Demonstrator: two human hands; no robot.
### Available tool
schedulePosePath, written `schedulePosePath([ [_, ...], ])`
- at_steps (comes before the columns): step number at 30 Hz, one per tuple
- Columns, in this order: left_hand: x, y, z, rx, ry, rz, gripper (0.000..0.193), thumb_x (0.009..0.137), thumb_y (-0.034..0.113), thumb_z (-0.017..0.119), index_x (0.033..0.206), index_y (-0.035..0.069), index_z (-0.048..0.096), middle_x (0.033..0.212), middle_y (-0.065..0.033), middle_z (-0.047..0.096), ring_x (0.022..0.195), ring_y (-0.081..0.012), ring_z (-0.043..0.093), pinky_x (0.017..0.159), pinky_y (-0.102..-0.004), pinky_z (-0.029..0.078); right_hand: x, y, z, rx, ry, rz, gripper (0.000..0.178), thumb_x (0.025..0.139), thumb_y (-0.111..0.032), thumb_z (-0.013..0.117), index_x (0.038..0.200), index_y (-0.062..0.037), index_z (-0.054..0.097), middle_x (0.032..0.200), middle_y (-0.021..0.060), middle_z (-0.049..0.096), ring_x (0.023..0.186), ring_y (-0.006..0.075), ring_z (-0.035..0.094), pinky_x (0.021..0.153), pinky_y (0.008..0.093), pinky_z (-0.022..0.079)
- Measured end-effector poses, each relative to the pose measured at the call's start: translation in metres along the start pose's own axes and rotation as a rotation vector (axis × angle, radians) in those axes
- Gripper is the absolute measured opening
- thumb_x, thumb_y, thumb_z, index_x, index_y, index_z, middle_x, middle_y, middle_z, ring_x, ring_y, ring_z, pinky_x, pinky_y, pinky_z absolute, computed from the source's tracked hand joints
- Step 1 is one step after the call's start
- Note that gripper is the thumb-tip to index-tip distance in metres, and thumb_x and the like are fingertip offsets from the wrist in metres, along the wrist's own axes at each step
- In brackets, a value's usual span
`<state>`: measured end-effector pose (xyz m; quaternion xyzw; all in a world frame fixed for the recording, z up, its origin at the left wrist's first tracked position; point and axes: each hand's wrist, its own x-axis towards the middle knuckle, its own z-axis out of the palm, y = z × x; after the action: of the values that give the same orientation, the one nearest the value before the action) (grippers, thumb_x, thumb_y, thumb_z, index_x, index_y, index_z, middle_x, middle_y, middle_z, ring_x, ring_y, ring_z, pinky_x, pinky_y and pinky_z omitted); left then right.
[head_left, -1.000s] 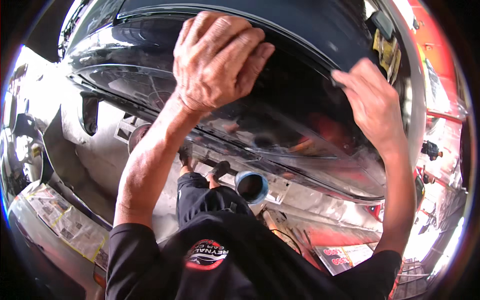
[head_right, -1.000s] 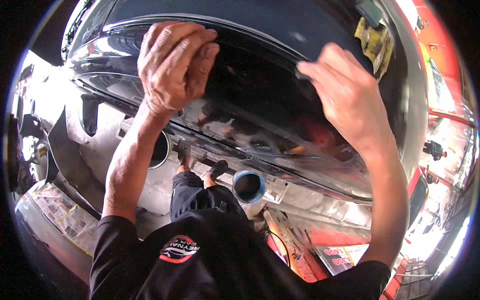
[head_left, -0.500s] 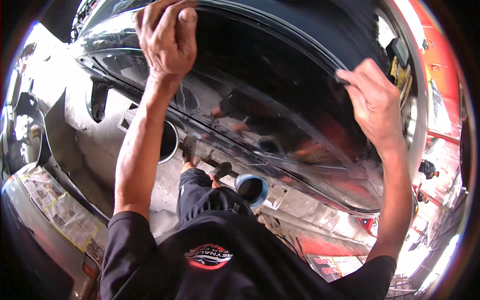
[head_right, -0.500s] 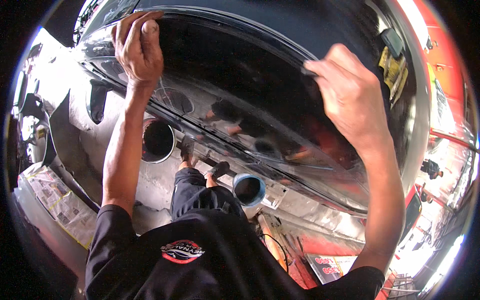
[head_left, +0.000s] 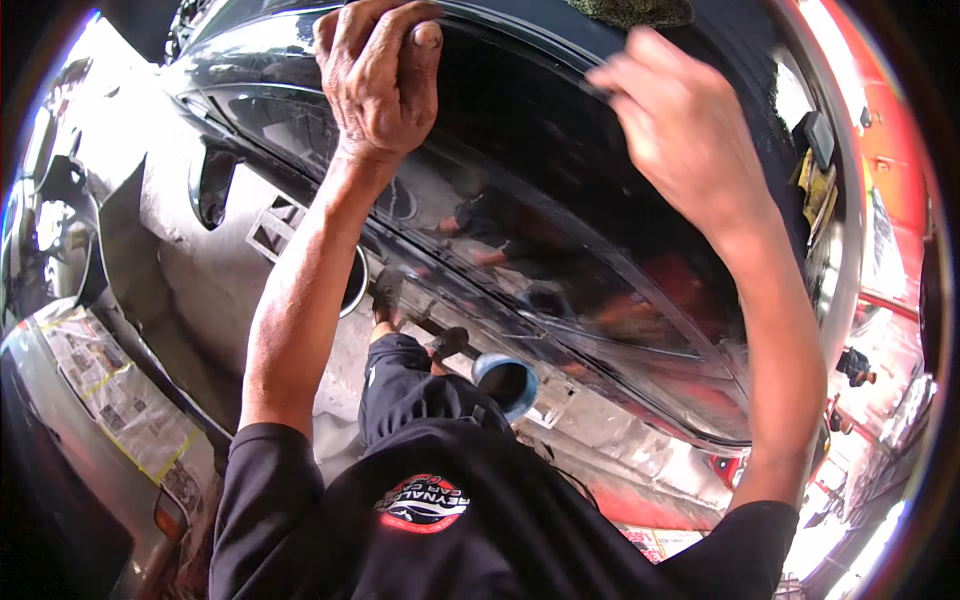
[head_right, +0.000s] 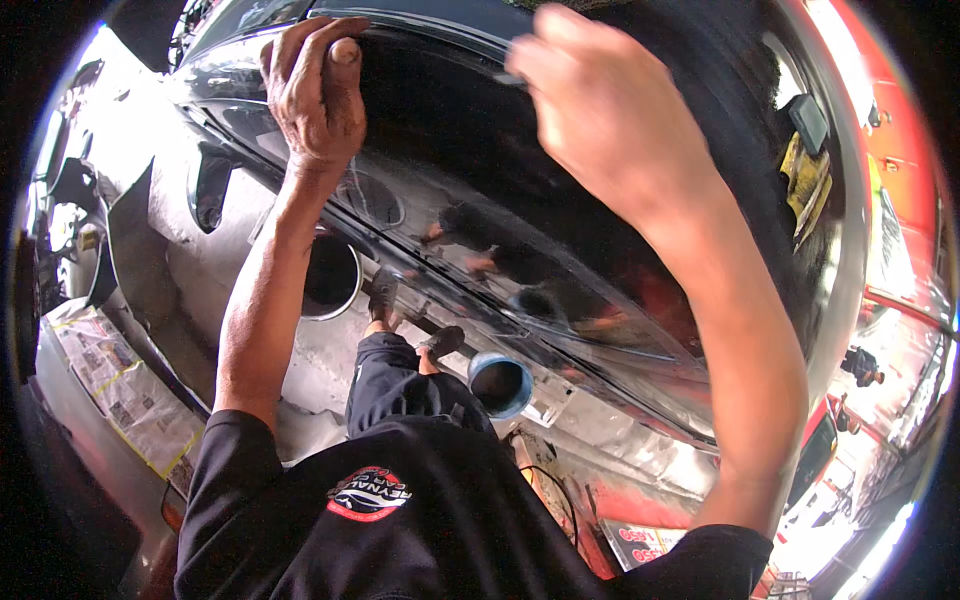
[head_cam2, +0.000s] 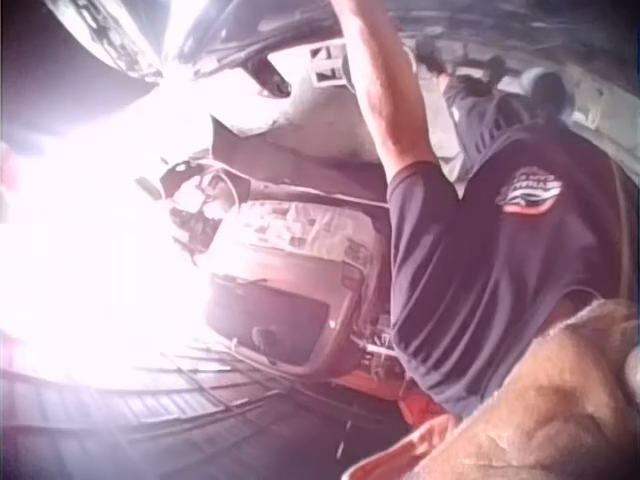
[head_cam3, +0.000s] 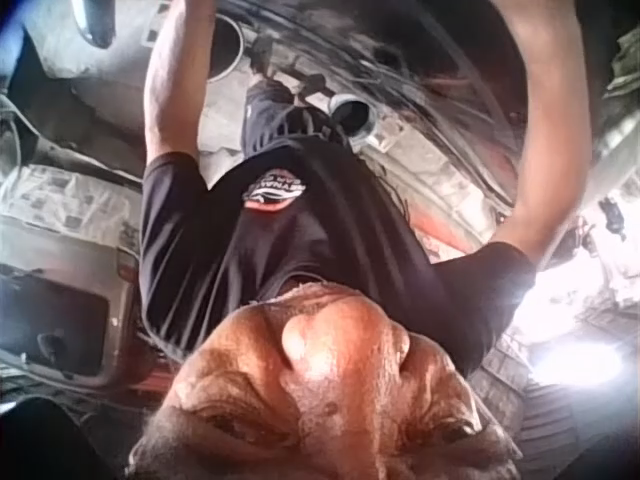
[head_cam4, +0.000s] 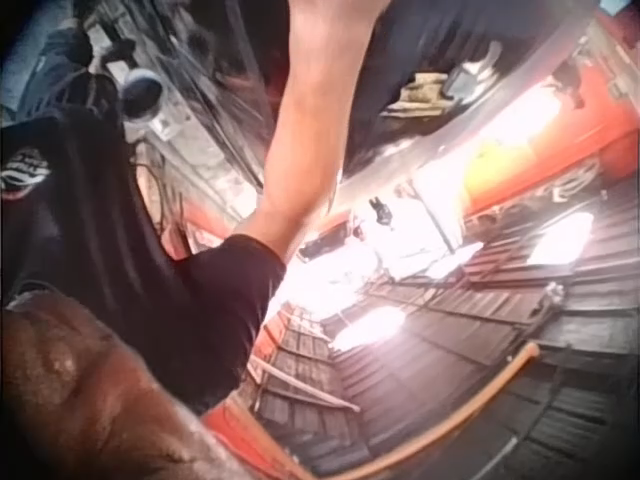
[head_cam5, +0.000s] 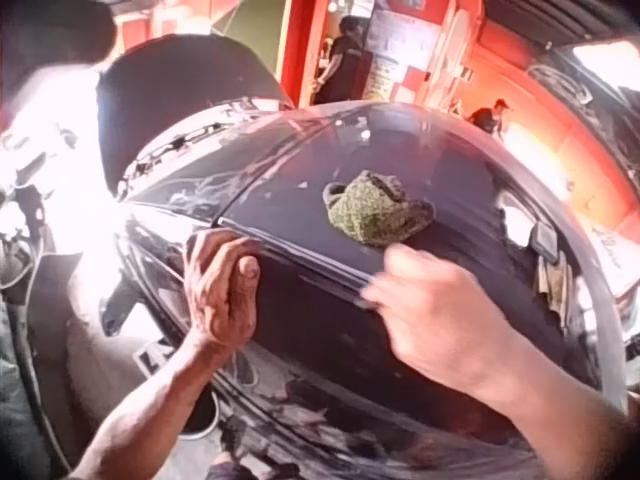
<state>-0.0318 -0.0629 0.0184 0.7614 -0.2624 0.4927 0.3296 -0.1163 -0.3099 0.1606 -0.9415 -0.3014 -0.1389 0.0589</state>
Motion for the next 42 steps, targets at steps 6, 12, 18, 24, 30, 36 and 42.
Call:
schedulePosePath([
  [6, 0.013, 0.013, -0.016, -0.075, -0.041, -0.089, 0.028, 0.105, 0.026, 0.058, 0.102, 0.0, 0.07, 0.095, -0.0164, 0.066, 0.09, -0.0353, 0.062, 0.085, -0.0452, 0.045, -0.006, -0.002, 0.001, 0.069, 0.025, -0.006, 0.012, 0.085, 0.004, 0.066, 0.095, 0.0003, 0.072, 0.084, 0.0162, 0.056, 0.08, 0.0366, 0.065, 0.074, 0.0459, 0.054],
  [12, 0.019, 0.017, -0.007, -0.119, -0.005, -0.037, 0.024, 0.105, 0.022, 0.059, 0.1, 0.001, 0.069, 0.095, -0.0154, 0.065, 0.091, -0.0335, 0.06, 0.086, -0.0439, 0.043, 0.04, -0.004, 0.025, 0.023, 0.074, -0.083, 0.006, 0.087, -0.002, 0.066, 0.092, 0.0002, 0.069, 0.09, 0.0171, 0.063, 0.085, 0.0377, 0.068, 0.077, 0.0477, 0.054],
  [18, 0.0, -0.003, -0.005, -0.159, 0.063, -0.123, 0.024, 0.103, 0.025, 0.062, 0.106, 0.002, 0.067, 0.1, -0.0169, 0.065, 0.095, -0.0363, 0.06, 0.09, -0.0456, 0.045, 0.043, 0.001, 0.033, 0.057, 0.147, -0.199, 0.007, 0.086, -0.001, 0.066, 0.093, -0.0004, 0.068, 0.088, 0.0171, 0.062, 0.086, 0.0378, 0.068, 0.077, 0.0475, 0.055],
  [24, 0.001, -0.001, -0.001, -0.117, 0.113, -0.028, 0.01, 0.101, 0.005, 0.059, 0.11, 0.003, 0.064, 0.104, -0.0105, 0.067, 0.095, -0.0269, 0.058, 0.09, -0.0391, 0.043, 0.051, -0.01, 0.032, 0.045, 0.078, -0.074, 0.003, 0.085, 0.002, 0.065, 0.084, -0.0006, 0.066, 0.087, 0.018, 0.061, 0.084, 0.0394, 0.067, 0.075, 0.0476, 0.055],
  [30, 0.0, 0.002, 0.0, -0.153, 0.085, -0.063, 0.012, 0.101, 0.002, 0.057, 0.112, 0.002, 0.061, 0.104, -0.0114, 0.066, 0.093, -0.0287, 0.058, 0.088, -0.0403, 0.044, 0.077, -0.017, 0.041, 0.043, 0.035, -0.08, 0.004, 0.086, 0.0, 0.061, 0.085, 0.0002, 0.064, 0.088, 0.0205, 0.063, 0.085, 0.0407, 0.067, 0.077, 0.0458, 0.057],
  [36, -0.001, -0.005, -0.007, -0.131, 0.103, -0.028, 0.01, 0.095, 0.007, 0.065, 0.104, 0.004, 0.064, 0.101, -0.0116, 0.066, 0.096, -0.0305, 0.06, 0.092, -0.0447, 0.042, -0.096, -0.001, -0.051, 0.028, -0.081, 0.274, 0.033, 0.077, 0.016, 0.068, 0.105, -0.0004, 0.074, 0.084, 0.0134, 0.056, 0.08, 0.0307, 0.063, 0.073, 0.0424, 0.052],
  [42, 0.004, 0.004, 0.005, -0.107, 0.067, -0.068, 0.007, 0.097, 0.008, 0.061, 0.104, 0.005, 0.063, 0.1, -0.0114, 0.066, 0.095, -0.0307, 0.06, 0.092, -0.0437, 0.041, 0.008, -0.002, 0.004, -0.036, 0.008, -0.008, 0.006, 0.084, 0.001, 0.065, 0.089, -0.0005, 0.069, 0.095, 0.017, 0.062, 0.091, 0.0358, 0.068, 0.079, 0.0435, 0.059],
])
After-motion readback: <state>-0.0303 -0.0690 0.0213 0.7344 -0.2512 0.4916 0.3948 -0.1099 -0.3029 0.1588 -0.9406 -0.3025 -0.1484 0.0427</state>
